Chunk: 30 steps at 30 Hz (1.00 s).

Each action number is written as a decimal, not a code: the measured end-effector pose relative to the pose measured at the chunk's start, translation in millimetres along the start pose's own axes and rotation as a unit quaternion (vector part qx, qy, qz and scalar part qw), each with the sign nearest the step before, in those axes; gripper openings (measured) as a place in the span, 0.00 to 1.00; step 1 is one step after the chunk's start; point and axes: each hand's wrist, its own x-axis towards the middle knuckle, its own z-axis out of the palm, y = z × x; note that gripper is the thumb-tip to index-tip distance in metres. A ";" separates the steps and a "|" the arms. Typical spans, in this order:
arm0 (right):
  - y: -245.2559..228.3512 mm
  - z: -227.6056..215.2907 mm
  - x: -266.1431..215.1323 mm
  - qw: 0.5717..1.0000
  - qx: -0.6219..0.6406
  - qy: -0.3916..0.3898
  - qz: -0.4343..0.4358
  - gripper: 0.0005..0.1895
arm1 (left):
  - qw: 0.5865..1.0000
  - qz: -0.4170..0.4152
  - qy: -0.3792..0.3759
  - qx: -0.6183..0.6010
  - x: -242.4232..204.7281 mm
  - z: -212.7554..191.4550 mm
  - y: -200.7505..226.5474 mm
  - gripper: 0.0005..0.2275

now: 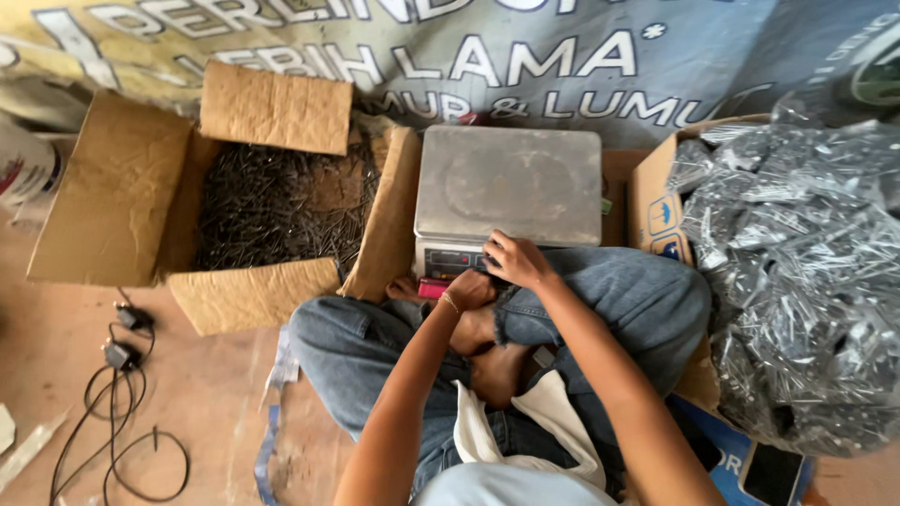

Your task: The person scoops nails from a cardboard box into a plastic bag, places the bag on a digital scale, and seals it with a handheld heat sealer. The person repeats this process multiple times.

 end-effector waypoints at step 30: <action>-0.1 -4.3 -4.6 0.936 0.299 0.167 0.079 0.11 | 0.693 -0.451 0.406 -0.388 15.6 -64.9 7.2 0.02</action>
